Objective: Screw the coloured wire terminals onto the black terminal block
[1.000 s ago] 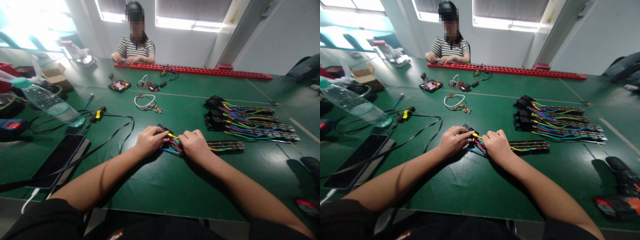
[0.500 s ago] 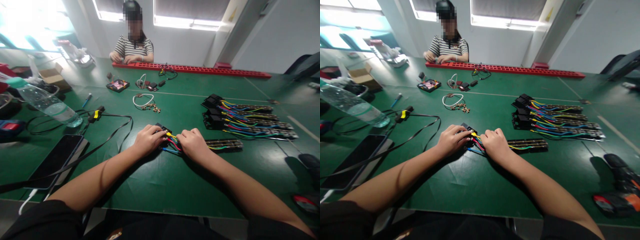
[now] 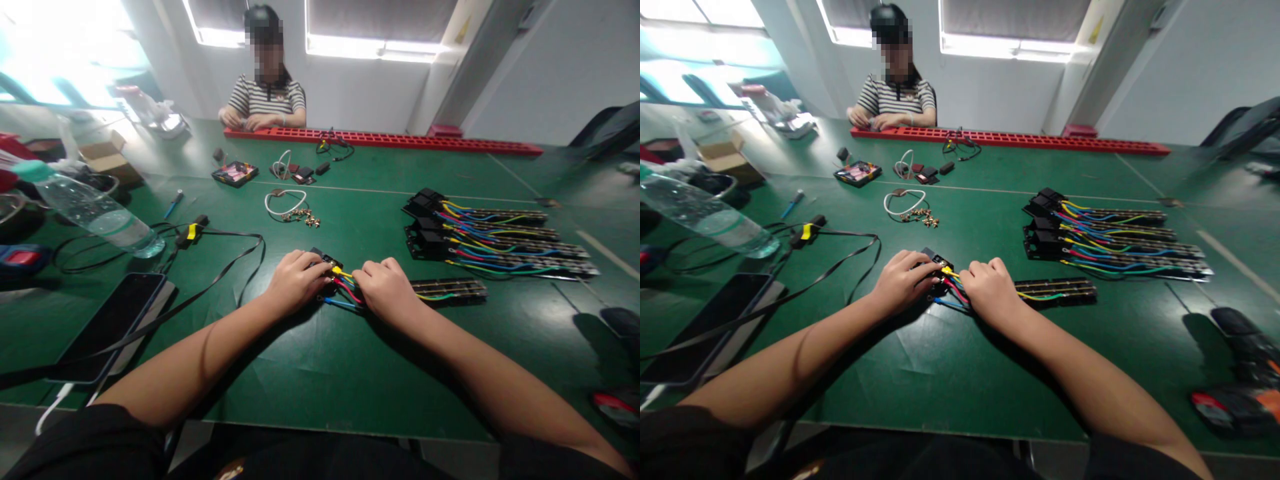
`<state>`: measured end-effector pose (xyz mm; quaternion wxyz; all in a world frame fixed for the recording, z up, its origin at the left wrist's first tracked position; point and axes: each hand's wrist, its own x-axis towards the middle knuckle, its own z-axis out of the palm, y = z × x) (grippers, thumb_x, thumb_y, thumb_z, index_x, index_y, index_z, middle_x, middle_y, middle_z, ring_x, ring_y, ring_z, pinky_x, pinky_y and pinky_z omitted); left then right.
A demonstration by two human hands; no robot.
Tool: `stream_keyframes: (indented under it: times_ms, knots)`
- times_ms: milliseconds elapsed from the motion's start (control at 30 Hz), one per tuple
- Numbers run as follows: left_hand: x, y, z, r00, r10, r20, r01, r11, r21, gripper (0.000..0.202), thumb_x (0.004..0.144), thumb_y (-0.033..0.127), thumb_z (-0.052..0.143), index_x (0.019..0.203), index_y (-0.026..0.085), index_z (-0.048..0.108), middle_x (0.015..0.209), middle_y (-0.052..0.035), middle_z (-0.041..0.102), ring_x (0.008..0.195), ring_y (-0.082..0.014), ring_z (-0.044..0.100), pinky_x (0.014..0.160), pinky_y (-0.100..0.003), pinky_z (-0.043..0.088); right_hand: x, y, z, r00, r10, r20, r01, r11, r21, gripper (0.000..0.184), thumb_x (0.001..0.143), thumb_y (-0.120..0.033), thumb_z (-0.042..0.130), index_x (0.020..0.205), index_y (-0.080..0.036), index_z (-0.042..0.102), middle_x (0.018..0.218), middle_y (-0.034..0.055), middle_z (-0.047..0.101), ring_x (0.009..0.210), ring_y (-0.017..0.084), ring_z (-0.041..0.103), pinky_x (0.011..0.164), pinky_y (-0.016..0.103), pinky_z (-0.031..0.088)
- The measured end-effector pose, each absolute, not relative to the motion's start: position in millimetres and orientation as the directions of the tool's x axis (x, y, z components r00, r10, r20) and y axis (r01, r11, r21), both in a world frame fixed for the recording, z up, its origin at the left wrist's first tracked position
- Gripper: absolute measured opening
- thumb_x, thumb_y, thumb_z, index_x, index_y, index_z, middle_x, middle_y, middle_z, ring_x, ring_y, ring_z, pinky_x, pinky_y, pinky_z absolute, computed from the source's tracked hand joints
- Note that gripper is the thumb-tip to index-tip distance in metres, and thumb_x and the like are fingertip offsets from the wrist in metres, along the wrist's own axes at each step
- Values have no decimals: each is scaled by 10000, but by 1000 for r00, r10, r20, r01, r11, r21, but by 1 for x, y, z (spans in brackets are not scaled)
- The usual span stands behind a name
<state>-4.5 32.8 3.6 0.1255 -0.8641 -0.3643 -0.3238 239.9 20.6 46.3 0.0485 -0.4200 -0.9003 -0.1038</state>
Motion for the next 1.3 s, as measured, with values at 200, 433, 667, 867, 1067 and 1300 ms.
stream_keyframes:
  times_ms: [200,433,667,867,1067,1300]
  knots:
    - [-6,33,3,529,560,637,708,-705,32,254,1010,357,604,1156,193,732,1067,-105,695,894,-215,580,798,-363,509,241,21,47,-648,743,171,762,632,141,251,990,-154,484,935,-151,729,858,92,657,732,185,424,773,352,205]
    - [-7,34,2,522,552,650,700,-712,42,250,1004,359,621,1163,207,738,1070,-103,697,891,-215,584,785,-363,515,240,19,54,-632,767,109,773,617,146,245,996,-172,491,915,-152,720,873,89,666,736,183,446,767,350,203]
    - [-9,38,0,532,531,660,649,-756,85,215,1005,346,623,1124,210,739,1118,-101,703,1008,-223,633,896,-401,540,239,19,57,-627,776,69,777,618,116,243,1000,-189,490,906,-149,711,876,91,665,754,186,475,746,339,210]
    - [-11,40,-6,532,521,667,625,-774,106,221,994,318,636,1169,205,710,1150,-108,697,1084,-241,629,945,-429,549,240,20,56,-634,765,117,773,628,83,281,1016,-228,459,889,-145,695,852,86,649,739,177,465,724,333,206]
    - [-11,39,-5,530,521,669,626,-773,106,241,989,307,642,1192,189,694,1172,-125,668,1070,-249,619,923,-424,558,240,20,56,-618,780,94,786,615,62,266,1019,-246,464,947,-150,701,917,89,666,774,178,500,730,333,220]
    - [-11,37,-4,521,516,680,620,-777,114,227,991,303,642,1182,194,695,1159,-119,673,1076,-246,627,929,-424,564,241,21,55,-615,783,90,788,613,50,267,1026,-243,456,963,-155,701,940,89,672,793,177,517,738,330,233]
